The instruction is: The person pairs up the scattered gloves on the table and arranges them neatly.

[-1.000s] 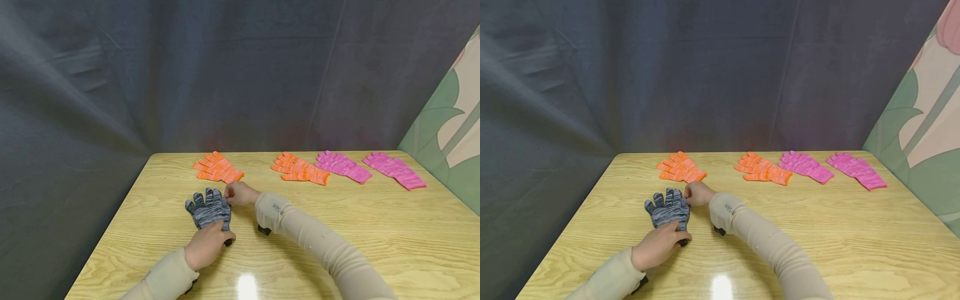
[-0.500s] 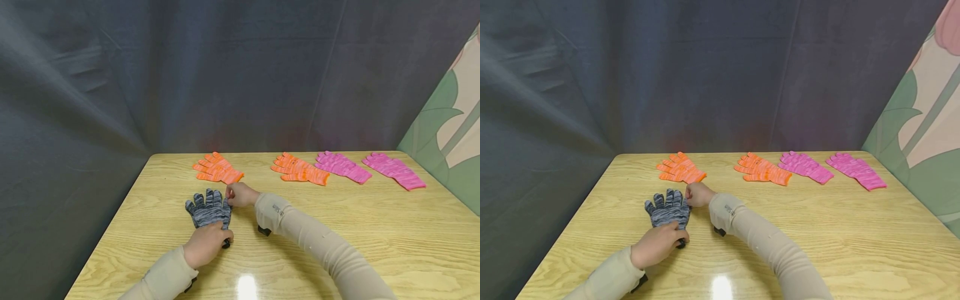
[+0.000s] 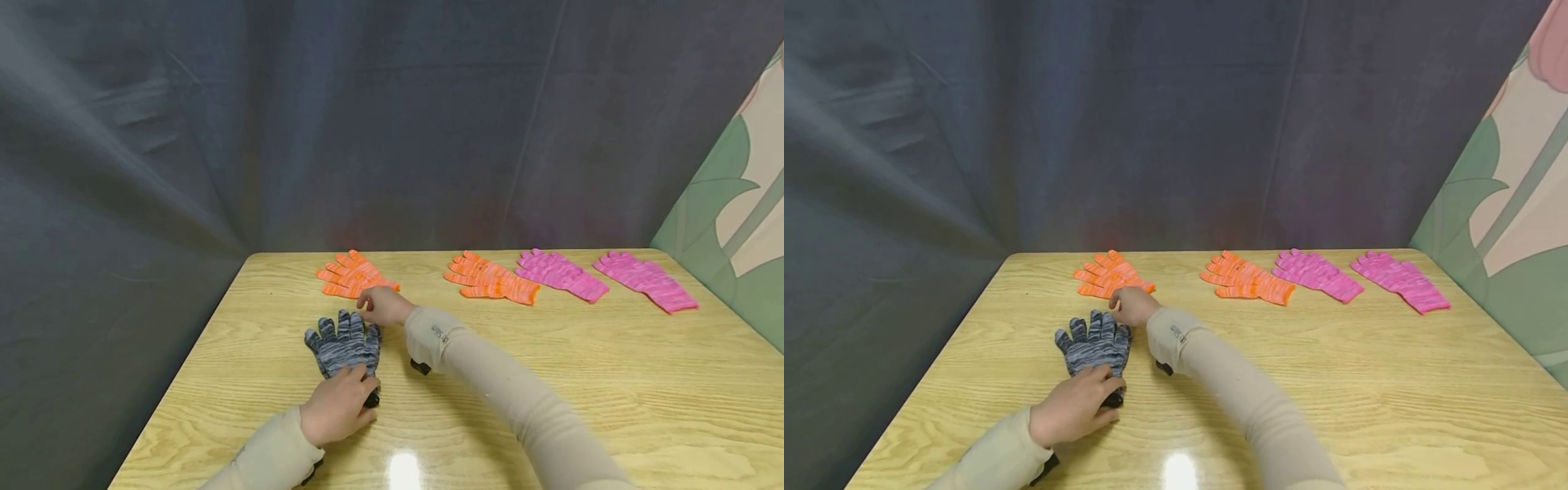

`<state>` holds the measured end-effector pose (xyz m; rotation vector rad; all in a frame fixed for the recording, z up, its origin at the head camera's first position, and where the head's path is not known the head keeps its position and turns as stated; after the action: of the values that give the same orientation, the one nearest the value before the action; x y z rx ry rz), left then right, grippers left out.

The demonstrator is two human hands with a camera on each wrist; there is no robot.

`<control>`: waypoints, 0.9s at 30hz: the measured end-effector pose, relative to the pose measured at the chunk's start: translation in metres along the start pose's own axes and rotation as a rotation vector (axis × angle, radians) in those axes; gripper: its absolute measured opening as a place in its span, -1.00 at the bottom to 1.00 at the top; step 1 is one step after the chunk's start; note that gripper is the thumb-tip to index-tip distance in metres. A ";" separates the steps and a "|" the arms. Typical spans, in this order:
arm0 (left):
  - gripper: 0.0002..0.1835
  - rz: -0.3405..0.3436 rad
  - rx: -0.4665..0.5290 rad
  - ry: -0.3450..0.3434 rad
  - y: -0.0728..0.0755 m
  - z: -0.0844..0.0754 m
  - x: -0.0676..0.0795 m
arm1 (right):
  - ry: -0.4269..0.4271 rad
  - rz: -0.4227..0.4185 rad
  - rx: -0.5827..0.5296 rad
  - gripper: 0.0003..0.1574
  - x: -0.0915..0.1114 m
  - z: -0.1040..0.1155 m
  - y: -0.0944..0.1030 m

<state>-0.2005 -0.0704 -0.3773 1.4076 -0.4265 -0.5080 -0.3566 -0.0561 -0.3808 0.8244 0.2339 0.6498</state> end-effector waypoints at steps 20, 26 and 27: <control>-0.58 0.029 0.031 -0.012 -0.001 -0.002 0.002 | -0.068 -0.121 0.122 -0.92 -0.012 -0.002 -0.003; -0.60 0.030 0.033 -0.013 -0.003 -0.001 0.002 | 0.006 -0.139 0.056 -0.81 -0.015 0.013 -0.004; -0.60 0.033 0.033 -0.012 -0.003 -0.001 0.002 | 0.014 -0.132 0.059 -0.81 -0.016 0.015 -0.005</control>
<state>-0.1988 -0.0706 -0.3805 1.4277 -0.4692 -0.4845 -0.3606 -0.0779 -0.3755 0.8541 0.3186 0.5265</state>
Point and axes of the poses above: each hand's wrist, its own x-axis away from the middle knuckle, its own y-axis out of the back of the hand, z = x × y, the point moved 9 cm from there along -x, towards the middle knuckle, and after that the axes turned 11 degrees about -x, right-handed, at the moved point
